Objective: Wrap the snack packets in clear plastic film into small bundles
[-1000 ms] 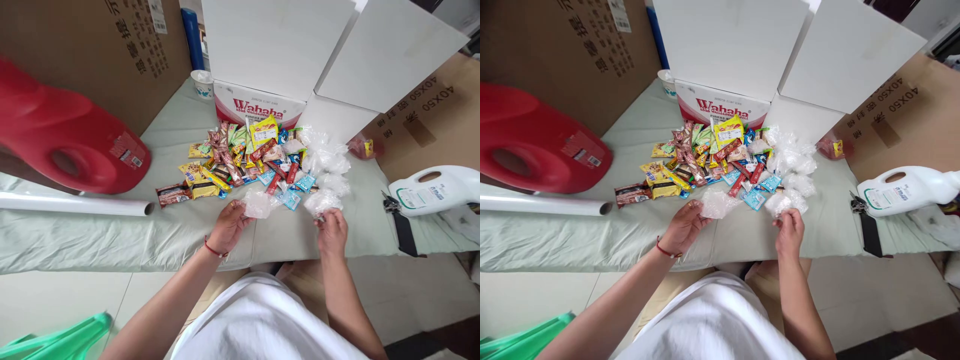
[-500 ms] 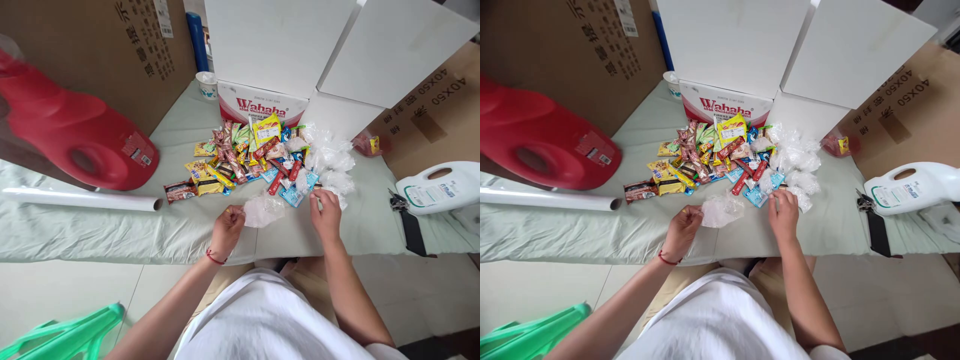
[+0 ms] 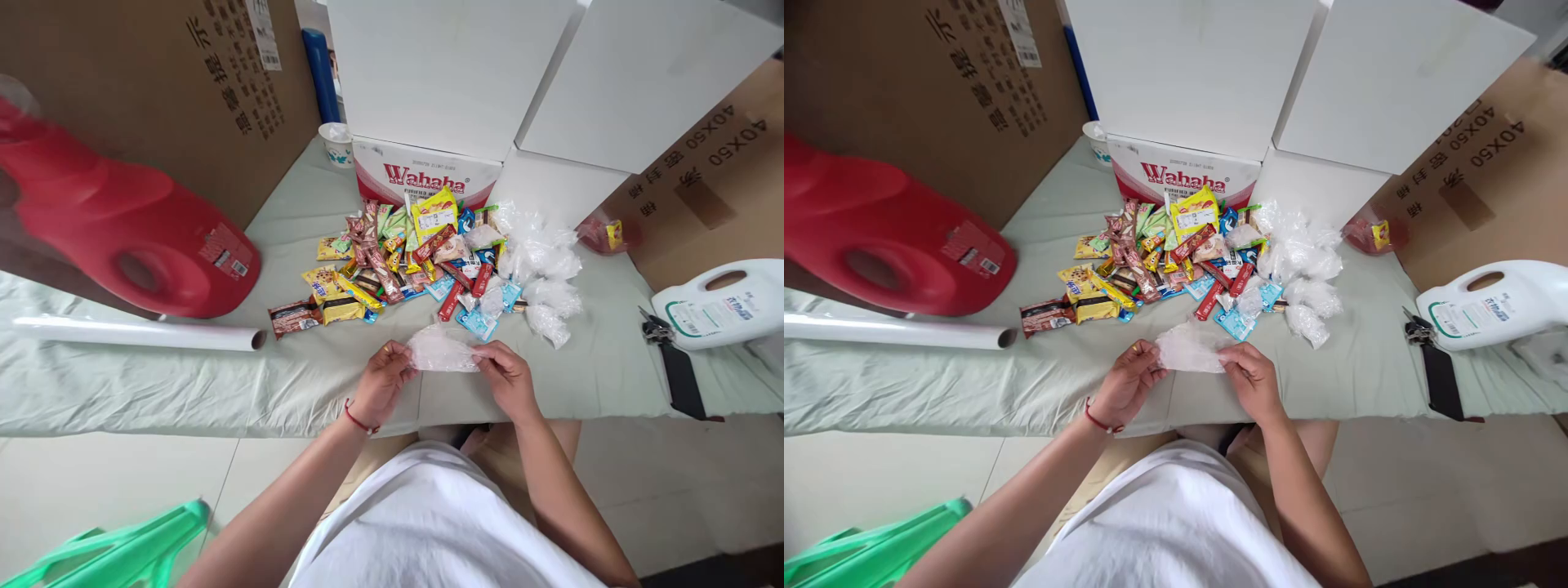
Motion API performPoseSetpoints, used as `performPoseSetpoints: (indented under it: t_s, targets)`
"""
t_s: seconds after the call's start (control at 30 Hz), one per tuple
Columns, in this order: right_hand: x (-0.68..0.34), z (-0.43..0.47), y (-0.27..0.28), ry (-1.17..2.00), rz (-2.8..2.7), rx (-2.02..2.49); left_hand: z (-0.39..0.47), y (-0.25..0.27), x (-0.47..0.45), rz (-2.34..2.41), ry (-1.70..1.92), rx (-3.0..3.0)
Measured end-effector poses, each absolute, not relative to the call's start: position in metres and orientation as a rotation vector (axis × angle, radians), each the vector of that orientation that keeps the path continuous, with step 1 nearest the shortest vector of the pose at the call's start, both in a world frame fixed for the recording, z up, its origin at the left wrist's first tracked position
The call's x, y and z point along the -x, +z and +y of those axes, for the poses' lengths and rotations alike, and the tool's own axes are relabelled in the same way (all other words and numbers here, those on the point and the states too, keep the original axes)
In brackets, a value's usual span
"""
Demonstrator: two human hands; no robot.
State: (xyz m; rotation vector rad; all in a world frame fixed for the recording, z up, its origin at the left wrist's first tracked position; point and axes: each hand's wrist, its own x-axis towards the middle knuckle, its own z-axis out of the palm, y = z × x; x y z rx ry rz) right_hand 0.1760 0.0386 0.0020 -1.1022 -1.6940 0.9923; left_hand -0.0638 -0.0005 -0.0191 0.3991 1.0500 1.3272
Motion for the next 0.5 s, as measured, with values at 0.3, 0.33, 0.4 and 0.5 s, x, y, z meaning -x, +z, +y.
performPoseSetpoints:
  t_s: [0.3,0.33,0.4,0.5]
  targets:
    - [-0.203,0.02,0.008,0.968,-1.685,0.932,0.003,-0.014,0.076,0.945,1.368,-0.177]
    - [-0.207,0.017,0.007,0.957,-1.67,0.946,0.005,-0.014,0.077,0.967,1.377,-0.163]
    - [-0.214,0.013,0.006,0.939,-1.661,0.988,0.007,-0.014,0.079,1.069,1.379,-0.209]
    - [-0.218,0.009,0.007,0.937,-1.715,1.078,0.003,-0.01,0.08,1.487,1.411,-0.527]
